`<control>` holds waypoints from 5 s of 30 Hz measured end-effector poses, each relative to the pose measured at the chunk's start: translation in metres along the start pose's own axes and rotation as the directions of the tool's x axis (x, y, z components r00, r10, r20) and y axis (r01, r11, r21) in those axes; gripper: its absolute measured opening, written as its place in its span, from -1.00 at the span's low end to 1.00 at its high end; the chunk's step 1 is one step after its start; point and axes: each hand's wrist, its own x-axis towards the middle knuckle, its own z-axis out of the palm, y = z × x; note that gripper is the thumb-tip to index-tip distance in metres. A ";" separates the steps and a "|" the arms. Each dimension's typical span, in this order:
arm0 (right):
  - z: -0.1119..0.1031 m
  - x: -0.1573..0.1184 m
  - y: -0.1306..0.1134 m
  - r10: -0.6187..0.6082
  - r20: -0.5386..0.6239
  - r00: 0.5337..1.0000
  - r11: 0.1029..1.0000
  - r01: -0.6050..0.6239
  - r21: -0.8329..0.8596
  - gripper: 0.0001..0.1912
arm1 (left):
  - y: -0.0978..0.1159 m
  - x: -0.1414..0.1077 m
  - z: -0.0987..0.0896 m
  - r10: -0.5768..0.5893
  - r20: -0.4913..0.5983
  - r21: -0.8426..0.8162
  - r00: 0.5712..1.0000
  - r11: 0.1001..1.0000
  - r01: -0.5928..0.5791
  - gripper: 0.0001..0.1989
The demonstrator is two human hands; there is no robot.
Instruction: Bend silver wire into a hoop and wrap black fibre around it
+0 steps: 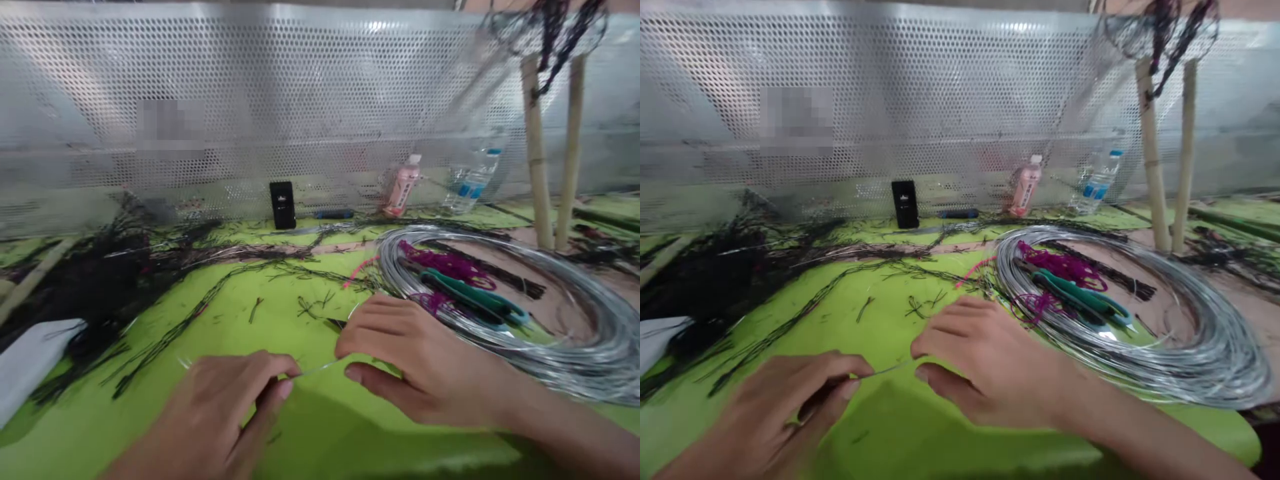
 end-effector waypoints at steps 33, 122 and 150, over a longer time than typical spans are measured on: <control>0.035 -0.004 0.024 0.074 -0.005 0.997 0.973 -0.071 0.221 -0.89 | 0.003 0.000 0.026 -0.056 0.125 -0.067 0.991 0.996 0.065 -0.89; 0.056 0.014 -0.016 0.564 0.036 0.825 0.416 -0.321 0.851 -0.82 | -0.008 0.036 0.007 -0.463 0.384 -0.659 0.799 0.469 0.589 -0.77; 0.070 0.015 -0.019 0.612 0.161 0.775 0.336 -0.439 0.833 -0.75 | -0.007 0.039 0.015 -0.505 0.370 -0.595 0.780 0.516 0.616 -0.82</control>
